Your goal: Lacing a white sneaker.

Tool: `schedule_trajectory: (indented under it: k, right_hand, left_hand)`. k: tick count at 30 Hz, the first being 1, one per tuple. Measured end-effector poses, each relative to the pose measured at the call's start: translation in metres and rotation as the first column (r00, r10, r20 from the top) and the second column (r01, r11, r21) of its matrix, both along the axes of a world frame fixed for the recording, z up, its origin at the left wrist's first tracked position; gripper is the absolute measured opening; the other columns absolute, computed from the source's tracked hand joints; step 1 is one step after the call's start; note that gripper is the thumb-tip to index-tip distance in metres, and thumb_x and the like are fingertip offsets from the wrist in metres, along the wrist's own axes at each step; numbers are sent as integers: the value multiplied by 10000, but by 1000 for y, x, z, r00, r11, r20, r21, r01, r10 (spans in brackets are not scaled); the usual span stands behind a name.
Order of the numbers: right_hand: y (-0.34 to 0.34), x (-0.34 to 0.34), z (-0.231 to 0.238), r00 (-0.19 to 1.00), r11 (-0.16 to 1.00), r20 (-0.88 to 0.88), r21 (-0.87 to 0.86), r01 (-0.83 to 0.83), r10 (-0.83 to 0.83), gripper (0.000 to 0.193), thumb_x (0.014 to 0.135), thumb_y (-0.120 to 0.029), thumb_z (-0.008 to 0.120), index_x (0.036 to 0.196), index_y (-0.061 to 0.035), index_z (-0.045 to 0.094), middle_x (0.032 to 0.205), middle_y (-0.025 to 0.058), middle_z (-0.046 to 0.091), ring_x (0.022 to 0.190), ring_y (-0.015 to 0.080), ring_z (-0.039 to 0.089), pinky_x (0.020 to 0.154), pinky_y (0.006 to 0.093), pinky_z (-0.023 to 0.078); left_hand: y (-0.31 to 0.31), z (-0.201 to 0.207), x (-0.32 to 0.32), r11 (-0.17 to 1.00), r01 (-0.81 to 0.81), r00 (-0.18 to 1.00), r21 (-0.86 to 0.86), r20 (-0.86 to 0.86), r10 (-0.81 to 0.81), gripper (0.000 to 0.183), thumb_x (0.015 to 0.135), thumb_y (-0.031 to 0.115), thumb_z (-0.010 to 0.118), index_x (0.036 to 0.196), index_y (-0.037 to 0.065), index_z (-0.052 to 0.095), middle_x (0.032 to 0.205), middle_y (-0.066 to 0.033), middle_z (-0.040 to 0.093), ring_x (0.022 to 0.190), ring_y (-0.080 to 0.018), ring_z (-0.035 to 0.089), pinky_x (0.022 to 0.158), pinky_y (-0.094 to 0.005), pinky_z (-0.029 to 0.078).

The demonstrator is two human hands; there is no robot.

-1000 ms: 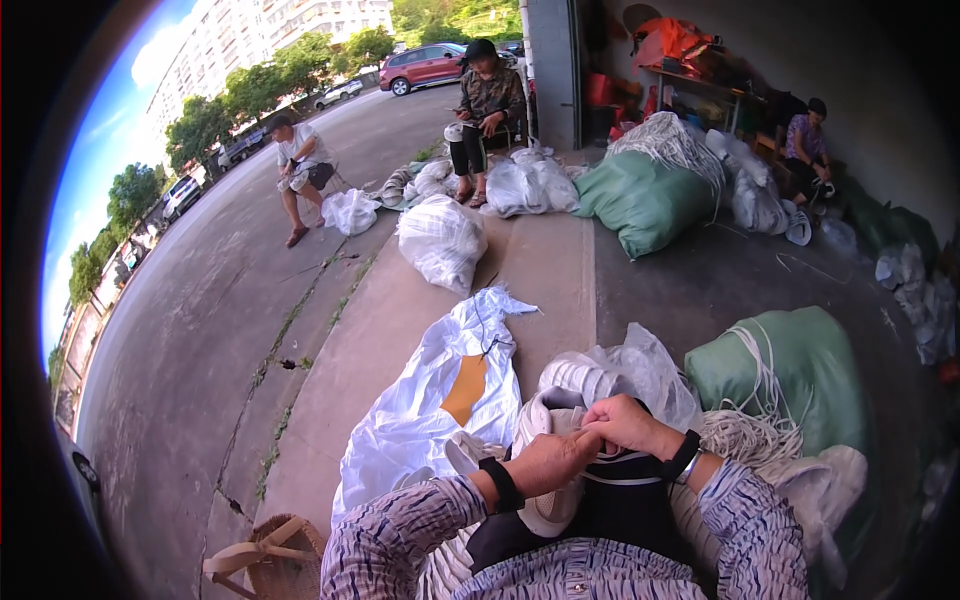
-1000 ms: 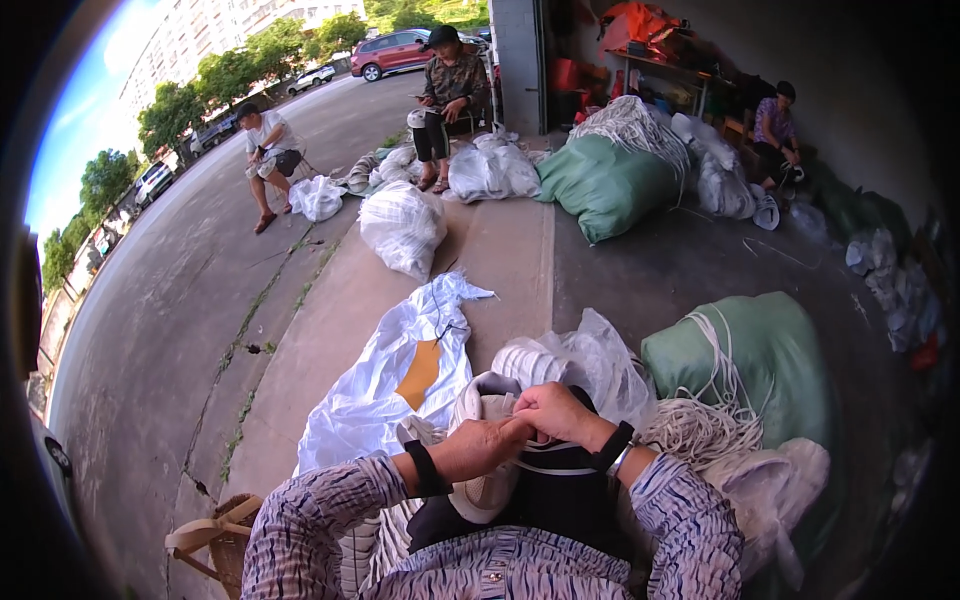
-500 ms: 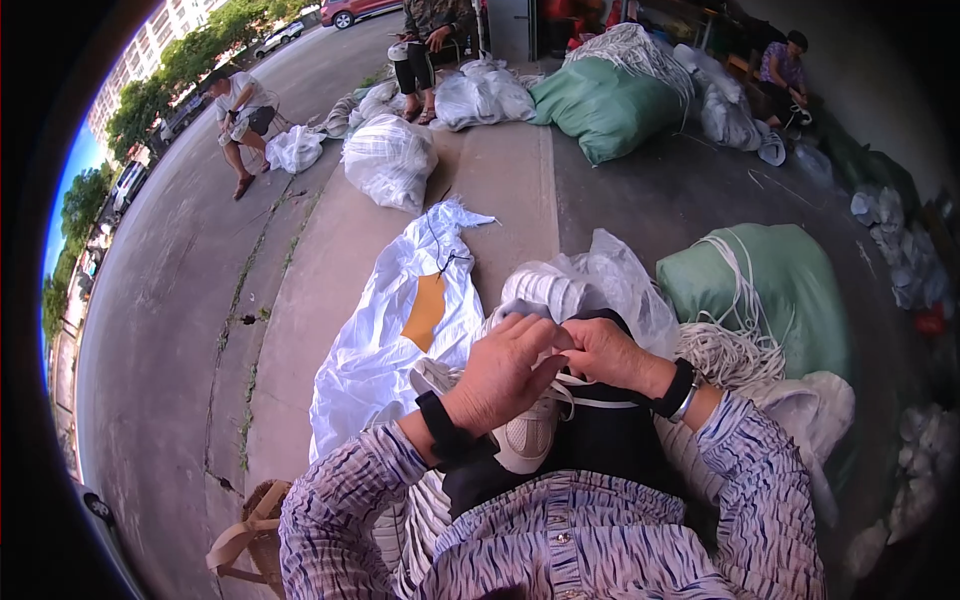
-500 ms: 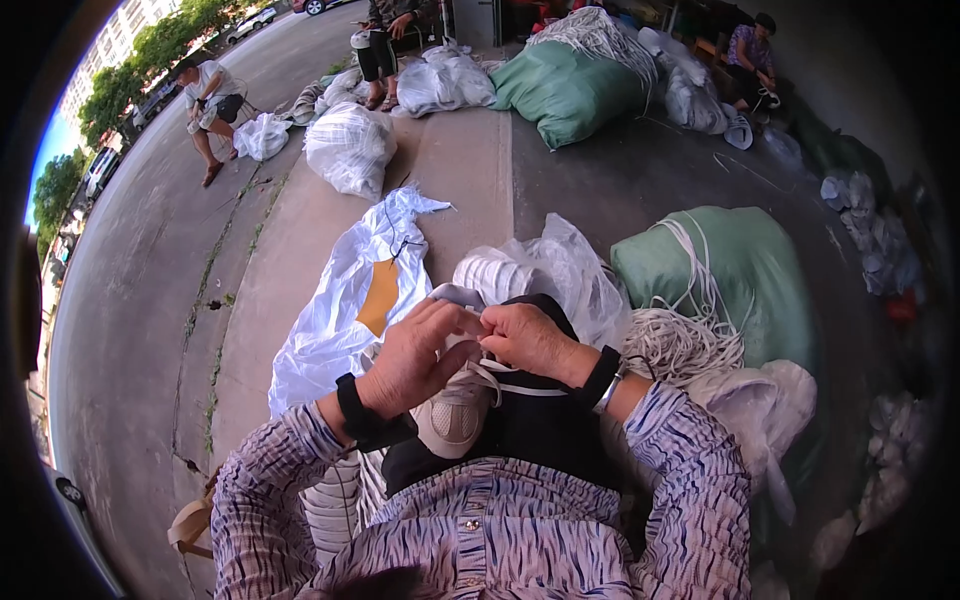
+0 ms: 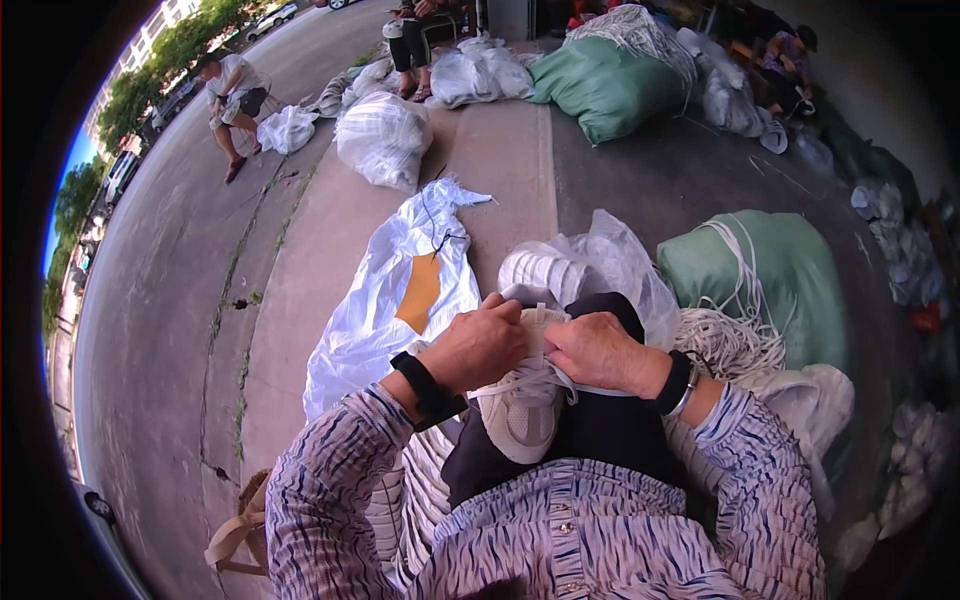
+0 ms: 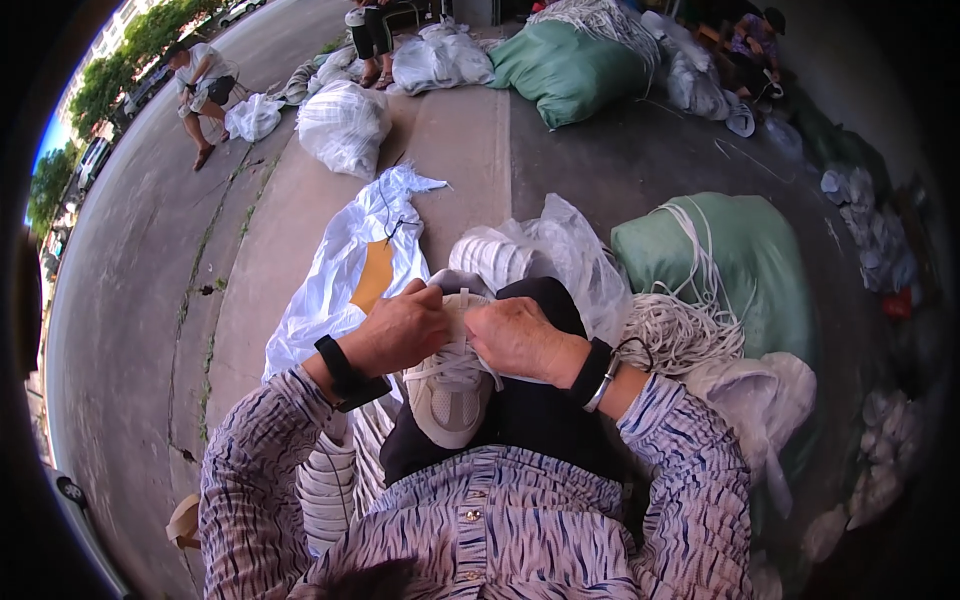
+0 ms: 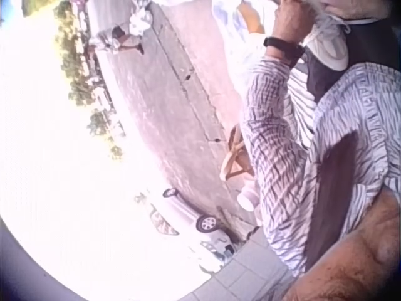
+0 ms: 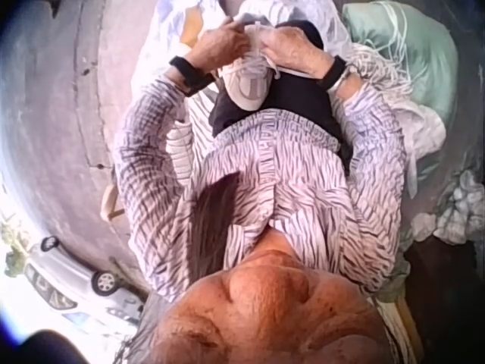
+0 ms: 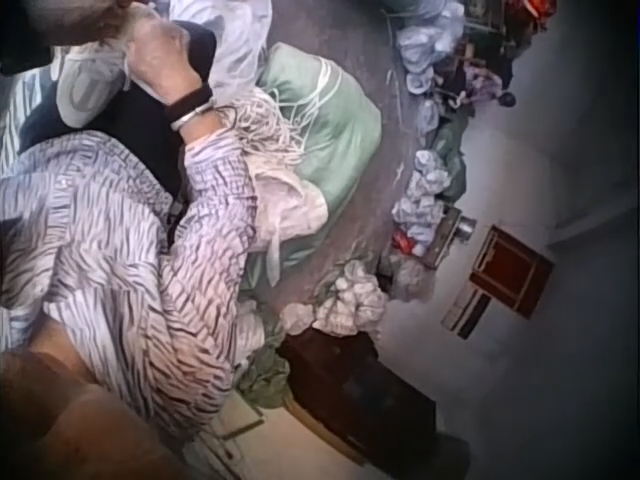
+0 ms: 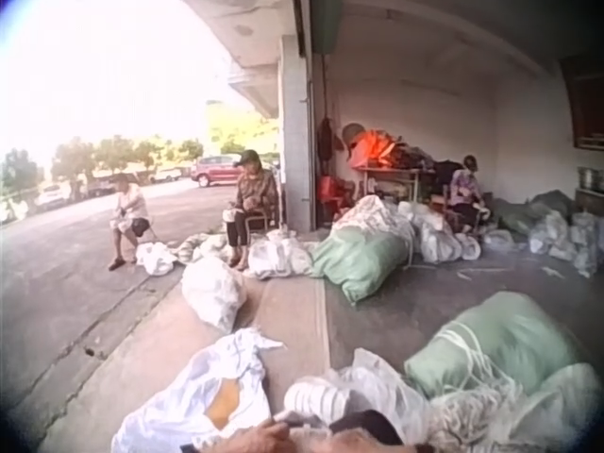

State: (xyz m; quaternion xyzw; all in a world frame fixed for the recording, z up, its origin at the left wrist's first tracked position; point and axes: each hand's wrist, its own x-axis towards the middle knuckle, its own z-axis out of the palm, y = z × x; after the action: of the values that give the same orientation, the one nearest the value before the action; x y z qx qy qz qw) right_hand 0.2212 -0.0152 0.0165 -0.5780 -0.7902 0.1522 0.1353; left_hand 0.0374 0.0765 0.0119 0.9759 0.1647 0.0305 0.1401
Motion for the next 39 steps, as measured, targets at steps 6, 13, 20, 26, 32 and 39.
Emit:
schedule_trajectory:
  k: [6,13,20,26,32,39]
  right_hand:
    - [-7,-4,-1,939,977,-281,-133,164,-196,116,769,-152,612,790,-40,584,699,164,618,697,328,627,628,417,483]
    - [-10,-9,-12,977,982,-100,-16,188,-188,118,806,-148,598,811,-30,590,658,142,604,618,290,626,576,391,480]
    - [-8,-4,-10,494,730,-621,-683,41,-609,172,895,-102,490,797,-4,592,627,31,564,473,95,552,428,220,438]
    - [-8,-1,-4,600,762,-593,-646,44,-537,192,904,-129,490,791,-6,585,662,37,582,479,94,555,437,214,453]
    - [-13,10,0,587,830,-618,-526,186,-523,167,898,-137,516,813,-8,581,650,58,576,505,143,569,465,256,461]
    - [-41,10,1,973,981,-125,-19,191,-192,218,826,-235,613,742,-35,606,723,116,599,634,300,599,591,394,472]
  left_hand:
    - [-2,-3,1,1000,-1,1000,-10,-16,1,159,794,180,559,770,40,630,941,-93,517,970,-276,498,720,-413,504]
    - [-9,9,5,989,-106,994,-98,-24,105,153,787,179,552,787,49,633,960,-87,511,1001,-266,470,717,-420,491]
    - [-18,21,11,995,-66,991,-76,-123,56,193,714,196,575,832,67,659,955,-110,521,1017,-281,452,773,-421,449]
    - [-29,27,15,998,-66,994,-1,-87,66,200,718,217,594,870,115,675,936,-103,547,1017,-280,448,770,-433,430]
    - [-26,13,12,988,39,999,151,-9,-38,139,757,255,684,762,116,688,863,-61,566,908,-225,508,787,-363,431]
    - [-41,8,-23,579,-168,785,-798,247,569,242,866,251,634,783,29,680,639,4,511,629,-131,490,589,-283,437]
